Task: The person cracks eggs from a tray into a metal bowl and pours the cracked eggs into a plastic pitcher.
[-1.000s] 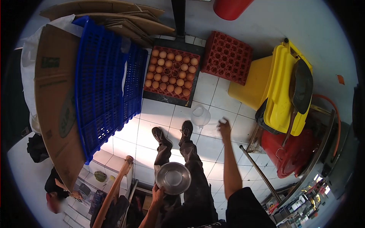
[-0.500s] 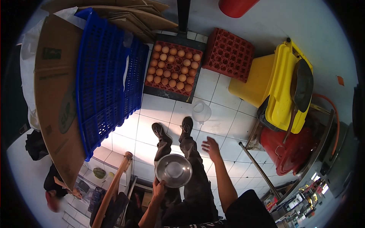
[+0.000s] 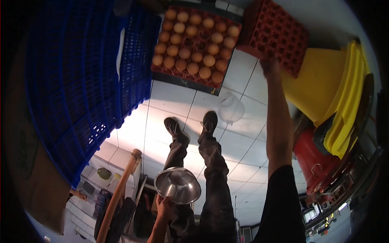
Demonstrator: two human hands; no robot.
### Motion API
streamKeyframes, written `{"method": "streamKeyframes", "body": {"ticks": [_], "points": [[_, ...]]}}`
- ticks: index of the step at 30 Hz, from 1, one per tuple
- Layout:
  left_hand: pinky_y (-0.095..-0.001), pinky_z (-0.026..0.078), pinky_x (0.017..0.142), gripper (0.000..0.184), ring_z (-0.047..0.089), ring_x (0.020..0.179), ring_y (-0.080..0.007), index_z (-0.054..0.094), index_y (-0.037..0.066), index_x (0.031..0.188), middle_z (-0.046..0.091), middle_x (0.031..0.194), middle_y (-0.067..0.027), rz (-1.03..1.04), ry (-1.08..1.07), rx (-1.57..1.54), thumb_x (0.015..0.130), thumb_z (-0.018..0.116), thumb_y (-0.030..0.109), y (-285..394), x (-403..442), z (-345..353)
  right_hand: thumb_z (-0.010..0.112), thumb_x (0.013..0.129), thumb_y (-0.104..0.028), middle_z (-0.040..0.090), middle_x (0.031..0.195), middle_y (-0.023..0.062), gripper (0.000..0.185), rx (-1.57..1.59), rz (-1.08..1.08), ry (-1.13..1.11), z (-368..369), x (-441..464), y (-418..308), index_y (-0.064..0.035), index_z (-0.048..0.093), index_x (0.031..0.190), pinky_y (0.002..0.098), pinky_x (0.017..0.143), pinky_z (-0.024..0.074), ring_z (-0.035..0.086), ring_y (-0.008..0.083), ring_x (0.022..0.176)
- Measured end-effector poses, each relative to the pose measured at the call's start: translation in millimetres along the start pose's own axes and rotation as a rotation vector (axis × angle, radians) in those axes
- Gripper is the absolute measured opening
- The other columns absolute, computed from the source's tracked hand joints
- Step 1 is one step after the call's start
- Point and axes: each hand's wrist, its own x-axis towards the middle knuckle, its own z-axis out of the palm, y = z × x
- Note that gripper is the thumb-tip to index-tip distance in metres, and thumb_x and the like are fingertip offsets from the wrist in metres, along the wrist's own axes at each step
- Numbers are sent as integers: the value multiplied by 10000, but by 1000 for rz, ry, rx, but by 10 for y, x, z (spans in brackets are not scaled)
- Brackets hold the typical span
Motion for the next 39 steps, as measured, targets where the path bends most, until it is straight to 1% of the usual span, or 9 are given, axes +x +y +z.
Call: {"method": "streamKeyframes", "body": {"ticks": [8,13,21,26,29,31,32,34,39], "points": [[-294,502,793,457,622,930,-169,539,26,1175,635,1045,-68,-93,-65,45,734,516,-91,58,-253,181,505,934,-195,453,1366,42,463,-9,-325,-134,537,-498,-687,-163,387,1381,381,1012,405,464,219,1226],[-288,485,806,459,597,971,-176,532,13,1180,610,1084,-74,-127,-79,89,735,500,-91,-29,-305,150,510,911,-111,543,1230,93,439,146,-334,-36,597,-1440,-1102,-63,412,1337,363,882,507,577,239,1075],[-282,465,797,498,576,936,-163,522,8,1187,598,1048,-69,-73,-82,97,699,493,-85,-95,-297,82,457,902,-48,595,1048,127,331,-929,-427,268,340,-1633,-1873,23,454,1226,287,667,525,615,162,838],[-286,467,804,490,582,940,-177,517,6,1180,605,1043,-76,-82,-66,85,698,495,-78,-79,-297,72,501,907,-99,627,894,109,354,-1121,-497,195,35,-968,-2311,1,452,1243,271,559,504,608,137,644],[-279,463,799,481,582,938,-171,518,5,1173,605,1033,-72,-67,-73,133,699,496,-71,-117,-278,30,543,904,-168,615,991,179,402,-1125,-351,212,330,-829,-2522,0,444,1255,351,636,530,642,236,770],[-266,456,782,476,575,931,-153,522,5,1172,601,1027,-59,-49,-83,171,702,494,-70,-114,-318,-43,570,886,-235,554,1133,268,479,-1810,-986,649,104,-475,-2473,0,425,1278,467,768,512,604,386,952],[-264,452,788,469,574,931,-151,524,3,1168,601,1026,-59,-67,-65,166,705,494,-66,-121,-305,-51,570,886,-235,554,1133,268,479,-1810,-987,652,200,-579,-2421,0,425,1278,467,768,512,604,386,952],[-263,449,793,461,573,930,-149,526,1,1164,602,1026,-59,-93,-52,158,708,494,-63,-144,-328,-40,601,847,-246,467,1241,328,565,-1621,-1177,335,413,-848,-2221,-31,396,1327,513,886,452,508,486,1078],[-264,442,800,448,568,922,-146,529,4,1162,599,1036,-54,-46,-80,159,718,496,-42,-165,-288,-38,594,850,-277,530,1207,222,546,-1600,-740,-8,107,-754,-1436,-109,402,1332,473,878,470,553,443,1016]]}}
